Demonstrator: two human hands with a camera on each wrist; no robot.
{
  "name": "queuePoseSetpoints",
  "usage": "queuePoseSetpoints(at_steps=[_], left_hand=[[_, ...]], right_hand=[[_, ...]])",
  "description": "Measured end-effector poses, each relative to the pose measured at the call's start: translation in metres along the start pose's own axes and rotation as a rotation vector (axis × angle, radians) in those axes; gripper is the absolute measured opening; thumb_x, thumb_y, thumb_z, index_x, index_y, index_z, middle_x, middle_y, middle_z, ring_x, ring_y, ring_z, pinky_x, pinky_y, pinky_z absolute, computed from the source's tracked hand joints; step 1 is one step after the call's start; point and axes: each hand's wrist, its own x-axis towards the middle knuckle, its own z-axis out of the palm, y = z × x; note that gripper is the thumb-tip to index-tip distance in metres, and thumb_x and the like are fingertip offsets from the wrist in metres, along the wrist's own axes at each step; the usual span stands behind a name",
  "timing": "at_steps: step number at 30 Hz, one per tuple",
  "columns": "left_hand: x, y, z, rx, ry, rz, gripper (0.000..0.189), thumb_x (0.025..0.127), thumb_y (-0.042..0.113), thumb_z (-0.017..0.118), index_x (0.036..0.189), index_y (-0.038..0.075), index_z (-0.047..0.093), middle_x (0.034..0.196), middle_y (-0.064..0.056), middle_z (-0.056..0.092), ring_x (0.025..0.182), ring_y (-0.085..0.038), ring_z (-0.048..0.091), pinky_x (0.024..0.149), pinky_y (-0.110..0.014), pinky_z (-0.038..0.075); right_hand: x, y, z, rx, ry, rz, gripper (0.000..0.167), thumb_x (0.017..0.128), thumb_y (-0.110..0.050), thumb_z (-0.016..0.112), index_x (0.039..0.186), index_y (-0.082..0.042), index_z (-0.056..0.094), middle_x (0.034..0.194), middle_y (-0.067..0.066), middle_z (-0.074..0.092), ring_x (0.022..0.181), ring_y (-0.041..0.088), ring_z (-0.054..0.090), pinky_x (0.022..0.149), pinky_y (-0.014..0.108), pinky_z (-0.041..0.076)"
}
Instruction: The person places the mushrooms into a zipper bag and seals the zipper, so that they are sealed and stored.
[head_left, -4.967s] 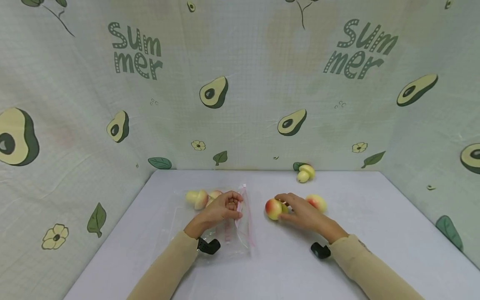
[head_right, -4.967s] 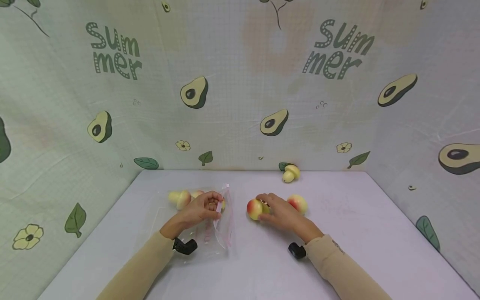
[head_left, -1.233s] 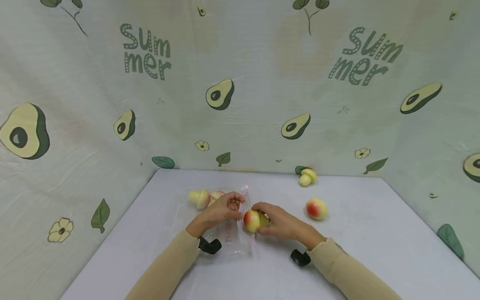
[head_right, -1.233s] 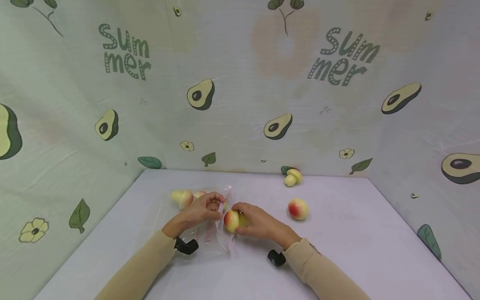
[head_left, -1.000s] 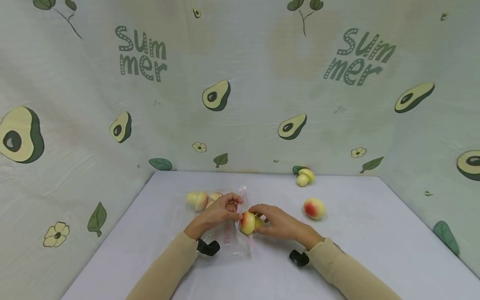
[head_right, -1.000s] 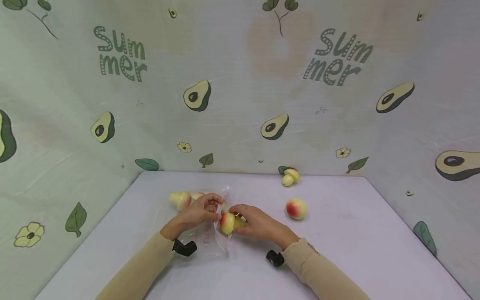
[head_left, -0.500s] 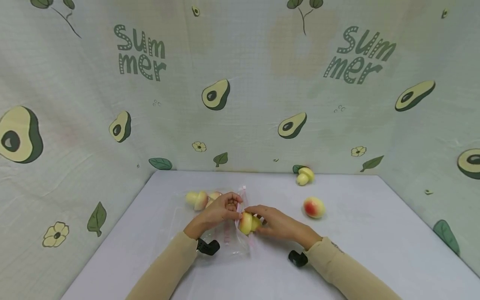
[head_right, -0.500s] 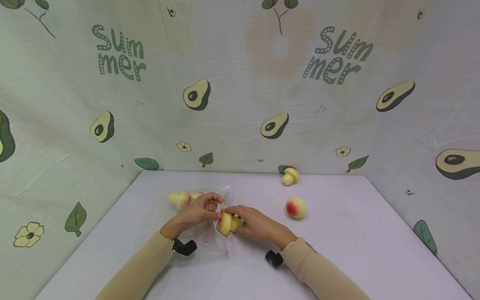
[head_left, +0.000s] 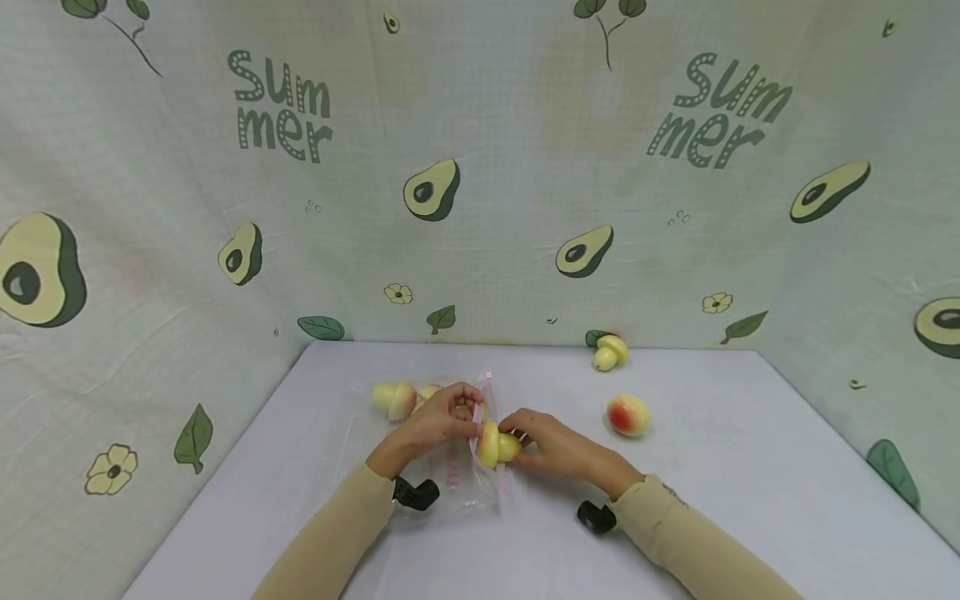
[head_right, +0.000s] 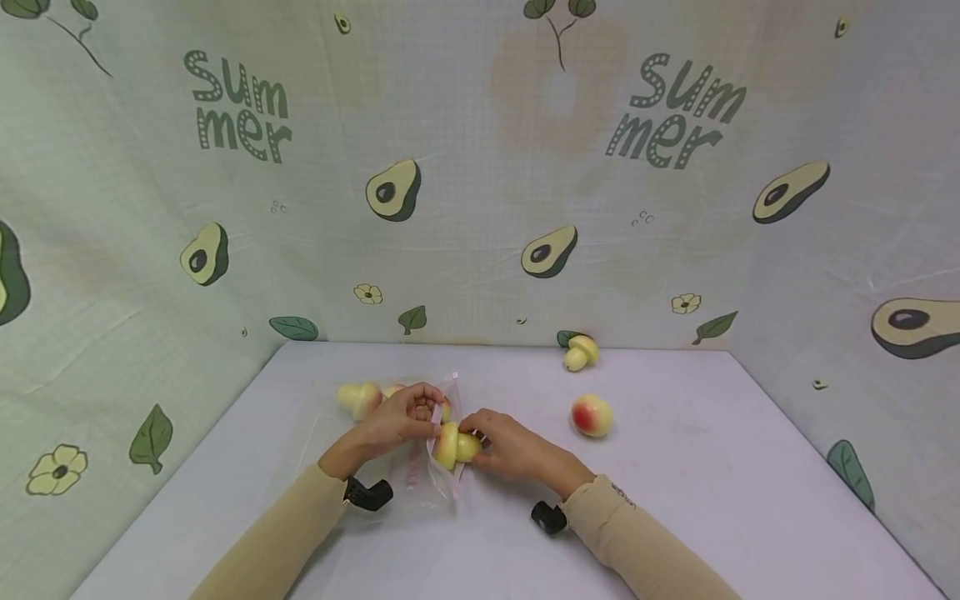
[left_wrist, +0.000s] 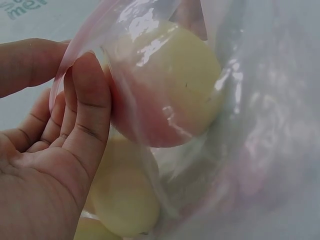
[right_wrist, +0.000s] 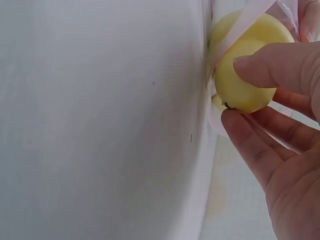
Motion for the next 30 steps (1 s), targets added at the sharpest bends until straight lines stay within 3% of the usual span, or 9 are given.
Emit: queuePoseSetpoints(at_steps=[8,18,30], left_hand=[[0.0006,0.0000,-0.0005,-0.016,0.013,0.002,0.049,0.076,-0.008,0.070,0.118,-0.011,0.044,0.089,-0.013,0.047,0.070,-0.012,0.045,0.059,-0.021,0.040],[-0.0001,0.0014,-0.0011,-0.016,0.018,0.007,0.047,0.078,-0.008,0.069,0.118,-0.011,0.044,0.085,-0.007,0.049,0.070,-0.010,0.045,0.058,-0.021,0.040],[-0.0011,0.0076,-0.0011,-0.015,0.037,0.020,0.045,0.078,-0.008,0.068,0.117,-0.011,0.044,0.096,-0.018,0.051,0.072,-0.011,0.047,0.060,-0.021,0.042]], right_hand=[[-0.0006,0.0007,-0.0006,-0.021,0.008,-0.010,0.038,0.086,-0.007,0.068,0.122,-0.007,0.057,0.116,0.001,0.060,0.092,0.011,0.058,0.079,0.030,0.051],[-0.0003,0.0015,0.0010,0.032,0.038,-0.031,0.036,0.086,-0.003,0.067,0.120,-0.007,0.056,0.113,0.001,0.059,0.091,0.011,0.059,0.080,0.030,0.051],[0.0025,0.0011,0.0032,0.125,0.072,0.006,0.029,0.086,-0.001,0.066,0.113,-0.008,0.058,0.110,0.002,0.059,0.092,0.016,0.063,0.081,0.033,0.052]])
